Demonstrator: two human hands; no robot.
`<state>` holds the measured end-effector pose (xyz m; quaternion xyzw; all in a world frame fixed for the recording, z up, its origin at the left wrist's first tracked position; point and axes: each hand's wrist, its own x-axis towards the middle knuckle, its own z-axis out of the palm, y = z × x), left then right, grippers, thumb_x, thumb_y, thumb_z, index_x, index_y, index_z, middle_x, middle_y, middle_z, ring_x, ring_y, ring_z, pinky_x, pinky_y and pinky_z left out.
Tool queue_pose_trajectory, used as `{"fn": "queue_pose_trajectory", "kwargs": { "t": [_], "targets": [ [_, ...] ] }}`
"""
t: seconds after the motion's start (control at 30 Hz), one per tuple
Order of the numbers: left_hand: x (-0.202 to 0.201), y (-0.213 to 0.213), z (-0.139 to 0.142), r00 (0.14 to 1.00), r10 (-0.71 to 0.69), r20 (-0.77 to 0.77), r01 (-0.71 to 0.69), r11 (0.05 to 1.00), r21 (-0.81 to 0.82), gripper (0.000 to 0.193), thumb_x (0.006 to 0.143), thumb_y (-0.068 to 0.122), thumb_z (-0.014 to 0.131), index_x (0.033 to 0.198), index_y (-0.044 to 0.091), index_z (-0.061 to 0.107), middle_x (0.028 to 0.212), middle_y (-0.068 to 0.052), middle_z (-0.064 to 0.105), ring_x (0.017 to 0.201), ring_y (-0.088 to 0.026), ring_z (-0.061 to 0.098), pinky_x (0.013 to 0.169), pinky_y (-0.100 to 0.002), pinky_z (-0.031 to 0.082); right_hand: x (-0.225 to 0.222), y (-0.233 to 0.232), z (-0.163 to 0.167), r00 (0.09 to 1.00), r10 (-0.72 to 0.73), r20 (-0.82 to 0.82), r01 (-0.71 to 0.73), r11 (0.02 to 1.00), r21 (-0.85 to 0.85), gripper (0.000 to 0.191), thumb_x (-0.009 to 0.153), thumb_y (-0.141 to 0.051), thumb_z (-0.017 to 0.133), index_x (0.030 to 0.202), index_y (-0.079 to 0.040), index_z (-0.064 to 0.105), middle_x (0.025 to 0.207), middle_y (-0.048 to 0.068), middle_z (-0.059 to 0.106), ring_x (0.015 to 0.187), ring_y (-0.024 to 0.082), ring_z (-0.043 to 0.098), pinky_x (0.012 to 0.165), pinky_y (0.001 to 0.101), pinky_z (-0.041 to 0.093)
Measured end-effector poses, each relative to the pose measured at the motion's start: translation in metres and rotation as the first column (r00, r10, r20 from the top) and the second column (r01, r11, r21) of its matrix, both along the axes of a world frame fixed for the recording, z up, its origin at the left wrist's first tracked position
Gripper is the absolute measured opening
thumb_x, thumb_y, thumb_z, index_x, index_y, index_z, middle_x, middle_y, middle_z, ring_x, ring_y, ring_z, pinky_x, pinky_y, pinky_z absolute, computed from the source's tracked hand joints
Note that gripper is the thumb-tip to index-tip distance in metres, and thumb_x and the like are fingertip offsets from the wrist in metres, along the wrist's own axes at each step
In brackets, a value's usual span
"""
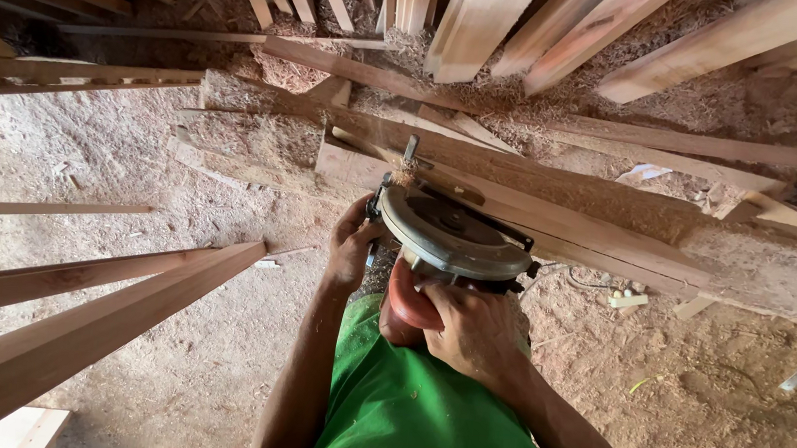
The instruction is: The person cuts wooden planks and strips with a handheld circular saw on a low support in a sawmill workshop. They reposition boards, measure a strip with a metal ruler, and make repeated crosscuts, producing cut pieces that fall onto the sawdust-covered ground.
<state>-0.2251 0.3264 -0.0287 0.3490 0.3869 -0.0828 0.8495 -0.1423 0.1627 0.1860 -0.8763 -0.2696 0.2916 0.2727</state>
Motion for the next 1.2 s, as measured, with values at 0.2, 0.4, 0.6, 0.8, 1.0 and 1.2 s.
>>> {"fn": "queue_pose_trajectory", "kwargs": {
  "t": [0.2,0.4,0.6,0.8,1.0,1.2],
  "targets": [
    [-0.006,0.018,-0.002,0.999,-0.024,0.024,0.023,0.998,0.058,0.051,0.092,0.005,0.063,0.143,-0.001,0.056,0.103,-0.004,0.068,0.087,-0.013,0.063,0.078,-0.028,0.055,-0.011,0.011,-0.016,1.000,0.007,0.023,-0.008,0.998,0.062,0.028,0.074,-0.011,0.075,0.102,-0.010,0.071,0.086,0.011,0.077,0.076,0.032,0.075,0.070,0.0449,0.060],
    [-0.017,0.041,-0.018,0.992,-0.118,0.039,0.108,0.975,0.196,0.056,0.090,0.010,0.059,0.143,-0.003,0.052,0.101,-0.010,0.071,0.084,-0.017,0.069,0.074,-0.032,0.061,-0.022,0.023,-0.033,0.999,0.042,0.019,-0.044,0.996,0.082,0.032,0.076,-0.012,0.075,0.108,-0.009,0.071,0.087,0.013,0.077,0.075,0.032,0.075,0.071,0.0456,0.060],
    [-0.019,0.052,-0.008,0.981,-0.151,0.118,0.120,0.964,0.238,0.056,0.096,0.010,0.057,0.150,-0.007,0.054,0.122,-0.017,0.068,0.099,-0.022,0.065,0.084,-0.033,0.055,-0.037,0.028,-0.042,0.992,0.038,0.119,-0.062,0.977,0.205,0.054,0.078,-0.018,0.079,0.129,-0.009,0.064,0.105,0.015,0.077,0.080,0.030,0.076,0.079,0.0442,0.062],
    [-0.029,0.062,0.005,0.977,0.011,0.214,-0.033,0.995,0.098,0.061,0.100,0.041,0.053,0.150,0.005,0.048,0.140,-0.012,0.066,0.115,-0.025,0.066,0.102,-0.042,0.051,-0.039,-0.032,-0.014,0.986,0.049,0.160,-0.076,0.983,0.168,0.066,0.077,-0.014,0.080,0.140,-0.015,0.063,0.105,0.011,0.079,0.078,0.026,0.077,0.072,0.0409,0.063],
    [-0.038,0.022,-0.012,0.993,0.107,-0.046,-0.070,0.863,0.501,0.056,0.091,0.025,0.063,0.143,0.004,0.055,0.136,-0.011,0.067,0.117,-0.023,0.064,0.105,-0.042,0.051,-0.031,-0.162,0.018,0.955,-0.129,0.267,0.106,0.990,0.098,0.059,0.072,-0.013,0.082,0.130,-0.020,0.071,0.096,0.008,0.078,0.075,0.025,0.076,0.069,0.0387,0.062],
    [-0.046,-0.101,-0.026,0.955,0.293,-0.056,-0.216,0.810,0.544,0.027,0.108,0.024,0.058,0.117,-0.001,0.066,0.126,-0.014,0.071,0.115,-0.019,0.065,0.104,-0.038,0.053,-0.025,-0.347,0.028,0.861,-0.220,0.458,0.213,0.975,0.068,0.045,0.080,-0.009,0.078,0.124,-0.011,0.072,0.104,0.012,0.076,0.090,0.029,0.075,0.083,0.0414,0.059]
  ]
}}
